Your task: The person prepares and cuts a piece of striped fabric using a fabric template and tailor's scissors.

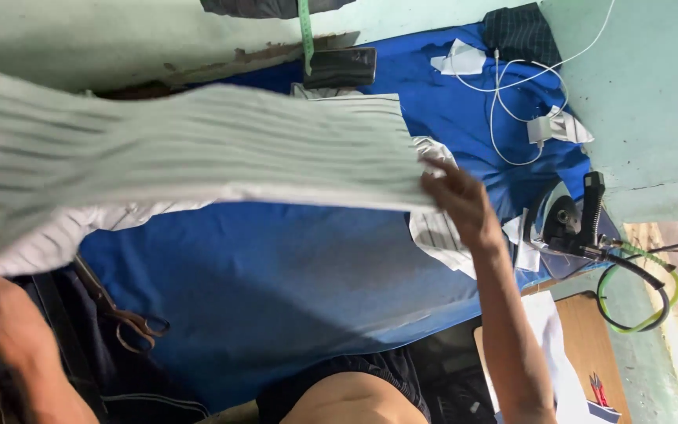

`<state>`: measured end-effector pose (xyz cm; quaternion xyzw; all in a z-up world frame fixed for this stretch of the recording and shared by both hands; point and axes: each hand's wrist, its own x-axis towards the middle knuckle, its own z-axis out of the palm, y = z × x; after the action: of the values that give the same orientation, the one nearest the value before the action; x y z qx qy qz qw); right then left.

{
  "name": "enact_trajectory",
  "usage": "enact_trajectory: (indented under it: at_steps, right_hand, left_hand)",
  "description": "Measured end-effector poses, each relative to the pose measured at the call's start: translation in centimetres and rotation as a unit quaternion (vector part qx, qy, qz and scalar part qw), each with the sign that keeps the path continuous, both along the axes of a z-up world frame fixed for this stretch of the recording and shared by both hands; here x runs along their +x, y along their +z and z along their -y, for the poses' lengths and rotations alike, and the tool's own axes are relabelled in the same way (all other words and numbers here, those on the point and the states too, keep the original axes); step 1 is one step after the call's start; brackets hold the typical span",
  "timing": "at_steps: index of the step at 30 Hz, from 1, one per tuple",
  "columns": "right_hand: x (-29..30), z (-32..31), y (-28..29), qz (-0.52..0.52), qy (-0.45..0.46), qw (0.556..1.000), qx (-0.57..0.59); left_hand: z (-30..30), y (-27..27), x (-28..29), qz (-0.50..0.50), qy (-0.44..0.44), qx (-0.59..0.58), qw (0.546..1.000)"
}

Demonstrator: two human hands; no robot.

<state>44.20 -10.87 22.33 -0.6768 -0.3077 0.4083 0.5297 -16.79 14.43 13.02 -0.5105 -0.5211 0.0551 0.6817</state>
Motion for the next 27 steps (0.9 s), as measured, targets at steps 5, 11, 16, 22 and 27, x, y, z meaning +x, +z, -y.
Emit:
enact_trajectory:
  at_steps: [5, 11, 16, 22, 27]
  right_hand:
    - [-4.1, 4.9, -5.3, 0.086, 0.000, 0.993, -0.079]
    - [-6.4, 11.5, -18.3, 0.291, 0.047, 0.942, -0.164]
    - [-9.0, 17.7, -24.2, 0.324, 0.057, 0.934, -0.141]
    - [-10.6, 18.0, -20.9, 0.144, -0.058, 0.944, -0.290]
    - [-11.0, 14.7, -19.6, 0.058, -0.145, 0.927, -0.342]
  left_hand:
    - [9.1, -0.1, 2.2, 0.585, -0.354, -0.236, 0.691]
    - [15.5, -9.6, -1.0, 0.567, -0.299, -0.259, 0.723]
    - [20.7, -13.3, -1.7, 0.591, -0.272, -0.309, 0.694]
    - [21.9, -13.9, -1.2, 0.633, -0.204, -0.308, 0.680]
    - [19.3, -15.1, -0.1, 0.701, -0.143, -0.268, 0.646]
